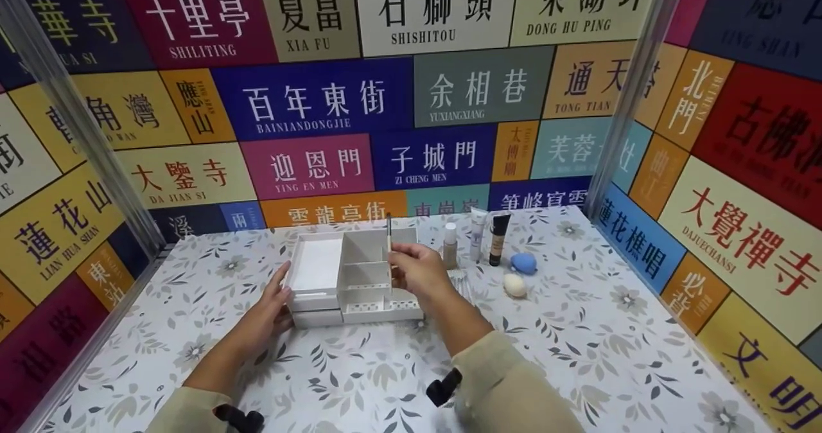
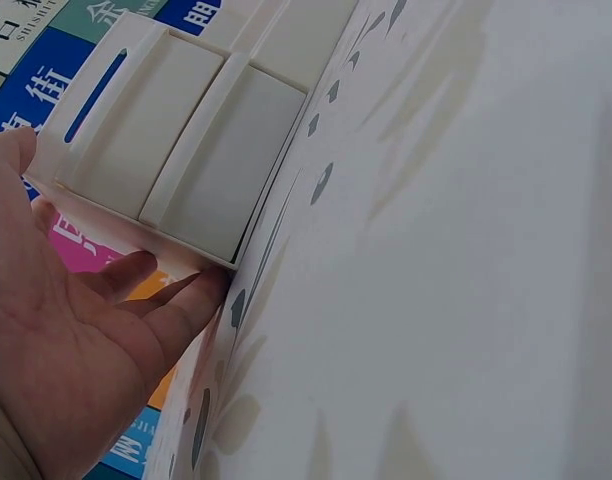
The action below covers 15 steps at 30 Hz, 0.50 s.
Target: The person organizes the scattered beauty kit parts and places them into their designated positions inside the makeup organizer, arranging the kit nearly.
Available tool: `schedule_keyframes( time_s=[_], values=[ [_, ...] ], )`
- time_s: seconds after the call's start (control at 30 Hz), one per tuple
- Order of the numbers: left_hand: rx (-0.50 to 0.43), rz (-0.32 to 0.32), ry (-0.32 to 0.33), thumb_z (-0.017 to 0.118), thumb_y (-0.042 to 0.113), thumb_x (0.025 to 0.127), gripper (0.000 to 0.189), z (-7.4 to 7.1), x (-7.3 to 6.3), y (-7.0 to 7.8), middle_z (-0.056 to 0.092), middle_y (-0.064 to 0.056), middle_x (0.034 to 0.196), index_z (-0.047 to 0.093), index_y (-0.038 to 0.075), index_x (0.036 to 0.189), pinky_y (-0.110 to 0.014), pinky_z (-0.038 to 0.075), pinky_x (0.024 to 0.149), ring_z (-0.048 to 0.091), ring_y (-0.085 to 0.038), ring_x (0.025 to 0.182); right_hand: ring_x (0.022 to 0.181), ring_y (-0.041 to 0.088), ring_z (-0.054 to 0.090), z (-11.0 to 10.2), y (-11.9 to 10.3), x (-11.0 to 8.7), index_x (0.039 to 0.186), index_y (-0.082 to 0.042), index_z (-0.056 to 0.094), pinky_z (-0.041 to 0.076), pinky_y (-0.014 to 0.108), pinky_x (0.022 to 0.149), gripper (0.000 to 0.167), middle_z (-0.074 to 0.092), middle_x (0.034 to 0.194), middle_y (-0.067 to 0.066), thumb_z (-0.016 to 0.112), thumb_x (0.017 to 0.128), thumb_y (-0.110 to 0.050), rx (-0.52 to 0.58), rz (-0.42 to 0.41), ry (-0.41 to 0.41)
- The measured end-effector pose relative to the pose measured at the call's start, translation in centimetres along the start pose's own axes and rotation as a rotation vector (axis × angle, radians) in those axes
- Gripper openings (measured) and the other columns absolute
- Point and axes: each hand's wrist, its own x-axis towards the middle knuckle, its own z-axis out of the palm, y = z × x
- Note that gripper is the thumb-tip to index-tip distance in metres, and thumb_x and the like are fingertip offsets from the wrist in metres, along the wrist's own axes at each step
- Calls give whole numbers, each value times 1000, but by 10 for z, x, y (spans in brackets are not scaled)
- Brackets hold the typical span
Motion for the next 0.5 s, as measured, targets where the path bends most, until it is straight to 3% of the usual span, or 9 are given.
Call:
schedule_keyframes(
  time_s=[0.5],
  values=[
    [4, -25, 20, 48, 59, 109, 60, 2, 1, 1, 6, -7, 183, 18, 67, 161, -62, 35, 129, 30, -42, 163, 77, 17, 70, 66, -7, 28, 133, 4, 68, 65, 28, 76, 35, 74, 98, 7, 71, 100, -5, 27, 44, -58]
  ],
)
